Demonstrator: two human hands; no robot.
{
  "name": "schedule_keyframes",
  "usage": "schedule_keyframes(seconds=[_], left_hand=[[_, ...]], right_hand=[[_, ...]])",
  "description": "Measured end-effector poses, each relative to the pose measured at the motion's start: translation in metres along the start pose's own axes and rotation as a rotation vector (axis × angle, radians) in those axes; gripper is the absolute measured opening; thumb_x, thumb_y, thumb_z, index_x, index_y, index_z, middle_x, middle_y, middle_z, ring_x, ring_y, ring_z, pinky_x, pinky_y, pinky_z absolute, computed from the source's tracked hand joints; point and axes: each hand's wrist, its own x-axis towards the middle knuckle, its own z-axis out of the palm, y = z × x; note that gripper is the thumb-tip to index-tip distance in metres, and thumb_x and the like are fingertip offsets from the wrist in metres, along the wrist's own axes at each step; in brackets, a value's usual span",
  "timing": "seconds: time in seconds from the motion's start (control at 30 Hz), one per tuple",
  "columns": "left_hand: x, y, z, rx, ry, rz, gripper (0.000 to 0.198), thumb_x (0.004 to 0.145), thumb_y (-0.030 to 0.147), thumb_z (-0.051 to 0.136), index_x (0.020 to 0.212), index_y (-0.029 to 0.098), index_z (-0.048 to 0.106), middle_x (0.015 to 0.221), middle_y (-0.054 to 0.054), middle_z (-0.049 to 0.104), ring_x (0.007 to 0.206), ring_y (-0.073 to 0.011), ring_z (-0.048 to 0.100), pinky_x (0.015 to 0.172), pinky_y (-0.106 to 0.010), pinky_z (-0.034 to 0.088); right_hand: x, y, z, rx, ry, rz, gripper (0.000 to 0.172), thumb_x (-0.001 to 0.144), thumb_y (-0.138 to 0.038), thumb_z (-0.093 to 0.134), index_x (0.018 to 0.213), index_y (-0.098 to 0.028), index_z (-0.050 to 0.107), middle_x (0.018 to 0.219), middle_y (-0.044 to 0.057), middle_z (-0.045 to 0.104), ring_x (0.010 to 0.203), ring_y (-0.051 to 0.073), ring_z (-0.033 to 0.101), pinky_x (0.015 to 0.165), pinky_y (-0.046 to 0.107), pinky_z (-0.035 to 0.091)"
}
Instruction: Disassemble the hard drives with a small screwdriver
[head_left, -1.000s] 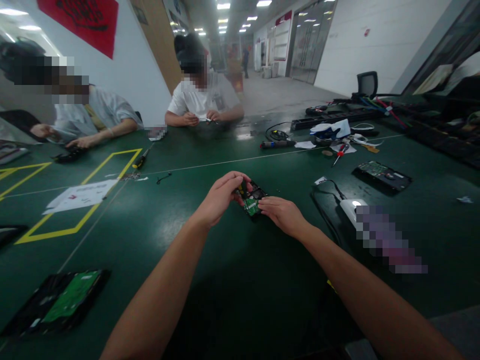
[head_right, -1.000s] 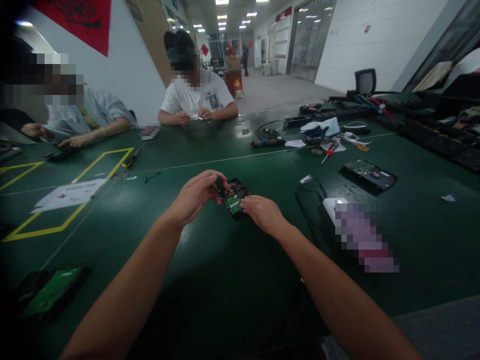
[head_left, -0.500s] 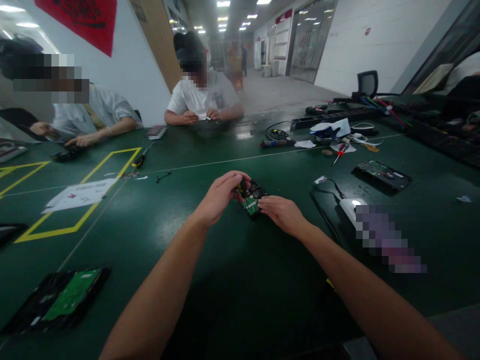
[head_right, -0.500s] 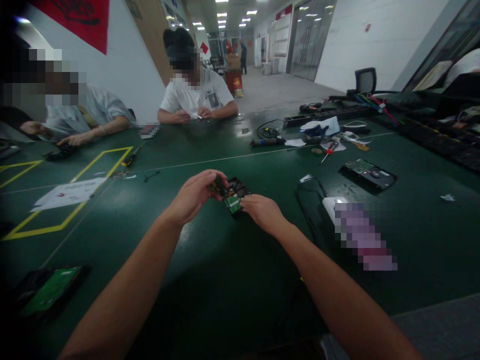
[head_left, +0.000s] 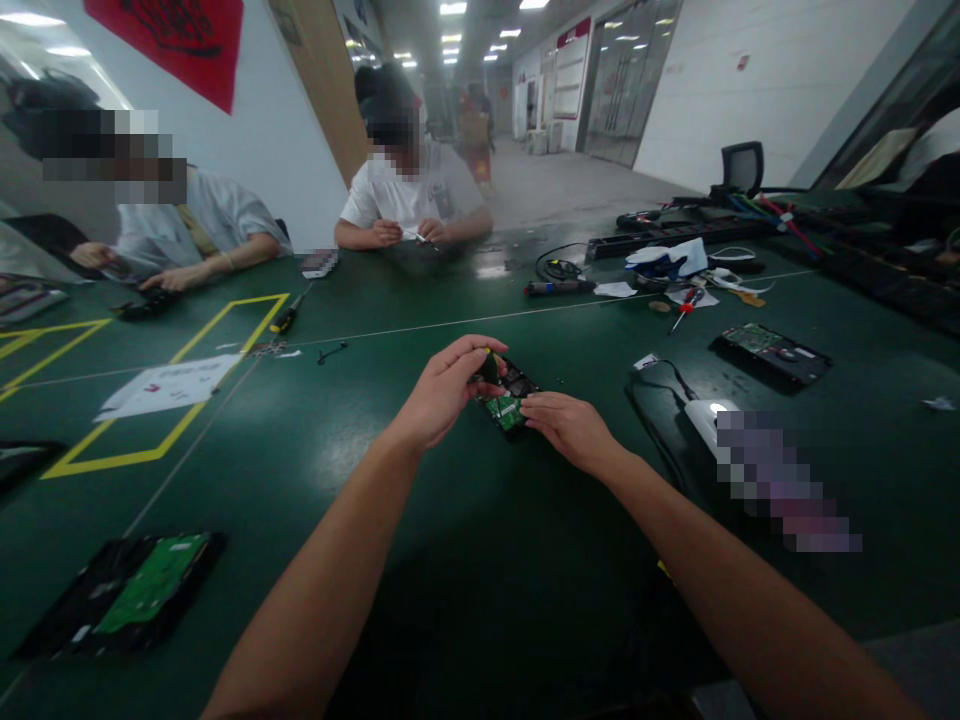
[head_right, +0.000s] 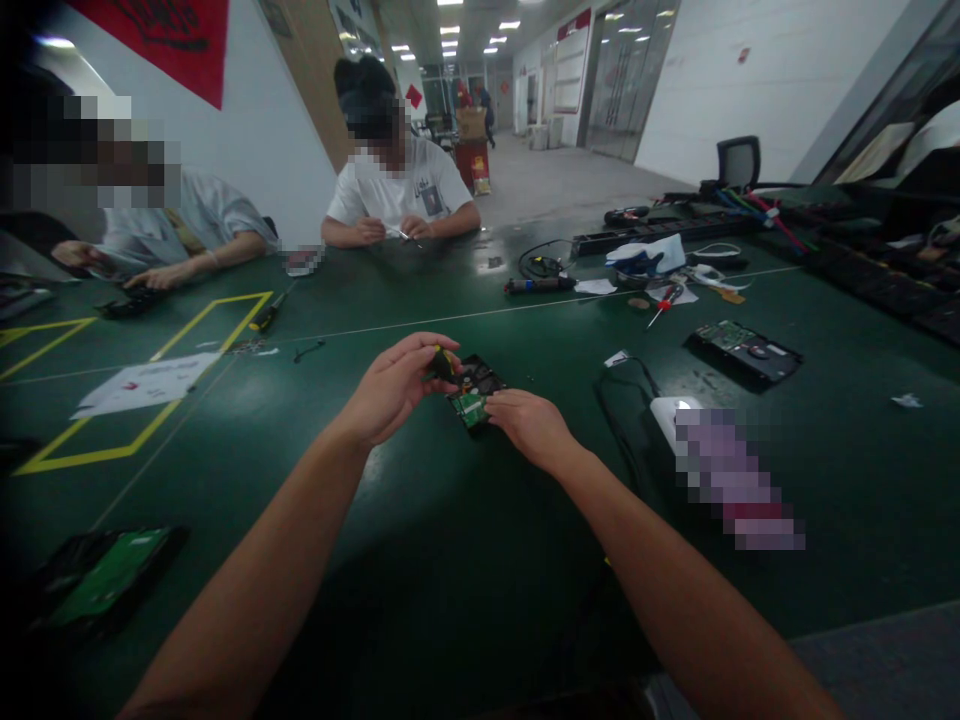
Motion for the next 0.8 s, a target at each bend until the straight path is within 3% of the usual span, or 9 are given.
schedule_keyframes(seconds=[0.8], left_hand=[[0.002,-0.001,0.000,0.000,0.017,0.034,0.019,0.096,0.028,0.055,0.101,0.017,0.070,0.098,-0.009,0.066,0.095,-0.0198,0.063,0.073,-0.030,0.057]], right_hand=[[0.003,-0.019,0.002,-0.113,0.021,0.127,0.023,0.094,-0.020,0.066,0.115,-0.022,0.077,0.124,0.006,0.074,0.118,0.022,0.069,0.109,0.040,0.052]])
